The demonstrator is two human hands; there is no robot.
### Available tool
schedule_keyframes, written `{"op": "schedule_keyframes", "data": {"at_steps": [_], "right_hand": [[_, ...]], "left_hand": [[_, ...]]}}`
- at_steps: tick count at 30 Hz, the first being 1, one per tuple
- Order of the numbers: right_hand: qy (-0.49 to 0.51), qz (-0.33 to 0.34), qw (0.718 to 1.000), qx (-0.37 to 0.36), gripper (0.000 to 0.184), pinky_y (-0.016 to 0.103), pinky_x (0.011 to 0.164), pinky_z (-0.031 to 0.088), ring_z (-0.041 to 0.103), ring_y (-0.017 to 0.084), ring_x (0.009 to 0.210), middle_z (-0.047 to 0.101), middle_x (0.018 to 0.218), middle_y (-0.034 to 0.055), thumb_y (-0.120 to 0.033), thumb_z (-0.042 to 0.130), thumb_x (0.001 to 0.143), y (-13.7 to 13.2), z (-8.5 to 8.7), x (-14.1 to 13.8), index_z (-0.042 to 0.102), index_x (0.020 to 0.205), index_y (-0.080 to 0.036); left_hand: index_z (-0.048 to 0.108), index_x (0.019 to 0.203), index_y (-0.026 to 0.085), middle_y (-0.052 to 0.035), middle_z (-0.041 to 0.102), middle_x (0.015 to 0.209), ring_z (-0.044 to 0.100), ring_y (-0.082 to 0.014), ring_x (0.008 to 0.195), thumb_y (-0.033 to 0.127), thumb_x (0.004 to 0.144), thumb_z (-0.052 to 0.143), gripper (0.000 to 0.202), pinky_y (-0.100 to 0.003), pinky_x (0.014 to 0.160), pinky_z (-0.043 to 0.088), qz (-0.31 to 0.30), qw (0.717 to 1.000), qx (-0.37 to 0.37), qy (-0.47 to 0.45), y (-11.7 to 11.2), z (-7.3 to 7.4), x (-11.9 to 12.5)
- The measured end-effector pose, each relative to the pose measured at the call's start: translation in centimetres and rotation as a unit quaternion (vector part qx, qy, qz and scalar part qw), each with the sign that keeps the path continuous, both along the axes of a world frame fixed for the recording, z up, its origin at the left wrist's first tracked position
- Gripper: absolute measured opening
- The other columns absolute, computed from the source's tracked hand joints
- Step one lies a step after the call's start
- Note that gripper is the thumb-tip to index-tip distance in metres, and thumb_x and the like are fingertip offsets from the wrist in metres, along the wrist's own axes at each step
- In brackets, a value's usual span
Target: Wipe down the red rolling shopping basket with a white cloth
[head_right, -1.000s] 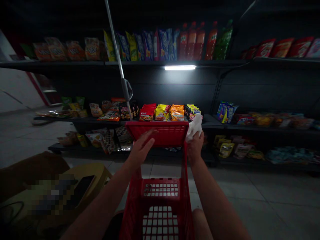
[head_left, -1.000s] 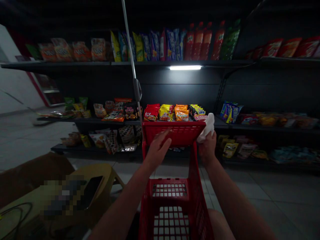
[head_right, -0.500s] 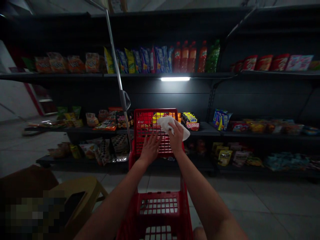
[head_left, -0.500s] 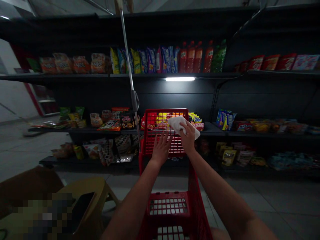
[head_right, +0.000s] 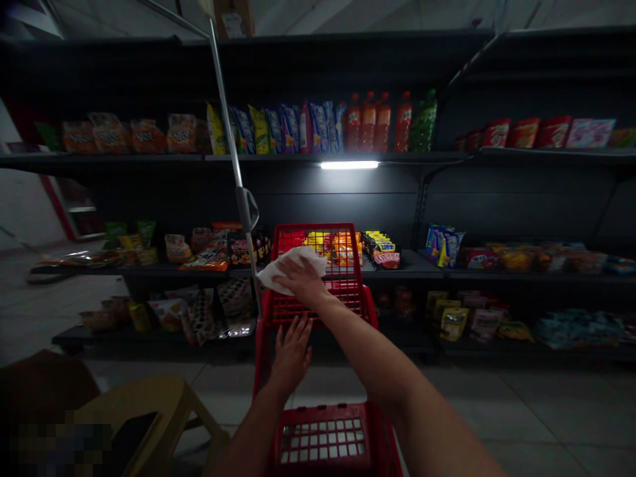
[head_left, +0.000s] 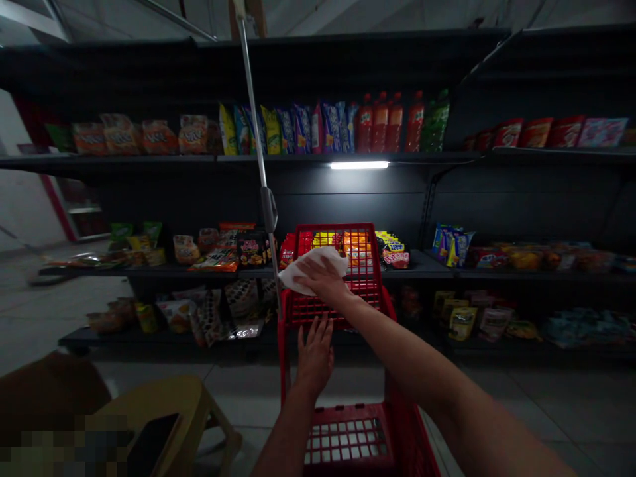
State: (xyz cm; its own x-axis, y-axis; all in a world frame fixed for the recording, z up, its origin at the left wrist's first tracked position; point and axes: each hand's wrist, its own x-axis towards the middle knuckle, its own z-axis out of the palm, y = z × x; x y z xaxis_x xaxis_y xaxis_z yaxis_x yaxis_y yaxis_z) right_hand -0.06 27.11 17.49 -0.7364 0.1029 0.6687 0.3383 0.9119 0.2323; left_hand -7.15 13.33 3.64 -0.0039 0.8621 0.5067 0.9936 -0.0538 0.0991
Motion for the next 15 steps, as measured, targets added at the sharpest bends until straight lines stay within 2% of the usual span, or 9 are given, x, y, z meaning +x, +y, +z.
{"op": "schedule_keyframes", "data": {"at_steps": [2, 3, 6, 8, 9, 11, 12, 15], "right_hand": [[0.045, -0.038, 0.998, -0.010, 0.043, 0.054, 0.120, 0.010, 0.027, 0.020, 0.147, 0.043, 0.152, -0.0045, -0.016, 0.051, 0.095, 1.6, 0.3, 2.4, 0.056, 0.131, -0.039], [0.104, -0.067, 0.992, -0.024, 0.040, 0.055, 0.120, 0.010, 0.027, 0.019, 0.147, 0.046, 0.150, -0.0042, -0.016, 0.049, 0.096, 2.6, 0.4, 3.8, 0.059, 0.128, -0.037], [0.317, -0.149, 0.934, -0.067, 0.033, 0.055, 0.119, 0.016, 0.030, 0.020, 0.145, 0.052, 0.145, 0.0034, -0.019, 0.041, 0.097, 5.5, 1.0, 7.1, 0.063, 0.120, -0.025], [0.388, -0.175, 0.900, -0.090, 0.033, 0.054, 0.117, 0.023, 0.030, 0.022, 0.145, 0.052, 0.145, 0.0085, -0.020, 0.040, 0.095, 6.4, 1.6, 6.9, 0.064, 0.118, -0.019], [0.392, -0.180, 0.896, -0.101, 0.033, 0.055, 0.116, 0.024, 0.028, 0.024, 0.145, 0.050, 0.146, 0.0097, -0.020, 0.042, 0.094, 6.5, 2.0, 5.9, 0.064, 0.119, -0.018], [0.361, -0.171, 0.909, -0.121, 0.033, 0.057, 0.116, 0.022, 0.024, 0.027, 0.147, 0.047, 0.149, 0.0084, -0.020, 0.046, 0.093, 5.7, 2.8, 2.5, 0.064, 0.121, -0.020], [0.321, -0.154, 0.926, -0.125, 0.035, 0.058, 0.116, 0.020, 0.023, 0.027, 0.147, 0.046, 0.150, 0.0066, -0.018, 0.048, 0.092, 5.0, 3.2, 0.5, 0.063, 0.123, -0.021], [0.112, -0.052, 0.988, -0.091, 0.043, 0.054, 0.120, 0.014, 0.024, 0.024, 0.148, 0.044, 0.152, 0.0010, -0.013, 0.052, 0.090, 3.1, 4.1, -4.4, 0.059, 0.130, -0.027]], "left_hand": [[0.029, 0.153, 0.026, 0.0000, 0.023, 0.163, 0.019, -0.0216, 0.150, 0.016, 0.084, 0.046, 0.071, -0.055, 0.122, 0.012, 0.005, 1.000, -0.007, -0.012, -0.1, 0.1, -0.2], [0.030, 0.153, 0.027, 0.0002, 0.022, 0.163, 0.020, -0.0217, 0.150, 0.016, 0.084, 0.046, 0.071, -0.055, 0.122, 0.012, 0.007, 1.000, -0.010, -0.018, -0.1, 0.1, -0.3], [0.035, 0.150, 0.029, 0.0016, 0.022, 0.163, 0.020, -0.0235, 0.150, 0.018, 0.085, 0.047, 0.067, -0.057, 0.121, 0.013, 0.008, 0.999, -0.013, -0.035, -0.1, 0.1, -0.3], [0.041, 0.147, 0.031, 0.0029, 0.025, 0.162, 0.019, -0.0252, 0.150, 0.019, 0.086, 0.048, 0.062, -0.059, 0.120, 0.012, 0.000, 0.999, -0.012, -0.044, -0.1, 0.1, -0.3], [0.044, 0.145, 0.031, 0.0035, 0.027, 0.161, 0.019, -0.0256, 0.150, 0.020, 0.086, 0.048, 0.060, -0.060, 0.120, 0.012, -0.005, 0.999, -0.012, -0.048, -0.1, 0.1, -0.2], [0.047, 0.143, 0.033, 0.0045, 0.031, 0.159, 0.019, -0.0256, 0.150, 0.020, 0.087, 0.048, 0.057, -0.060, 0.120, 0.010, -0.015, 0.998, -0.010, -0.055, -0.1, 0.2, -0.2], [0.048, 0.142, 0.033, 0.0048, 0.033, 0.159, 0.019, -0.0253, 0.150, 0.020, 0.087, 0.048, 0.056, -0.060, 0.120, 0.010, -0.019, 0.998, -0.009, -0.058, -0.2, 0.3, -0.2], [0.049, 0.140, 0.036, 0.0059, 0.035, 0.157, 0.022, -0.0250, 0.149, 0.020, 0.088, 0.048, 0.055, -0.060, 0.120, 0.009, -0.022, 0.998, -0.015, -0.061, -0.2, 0.5, -0.3]]}}
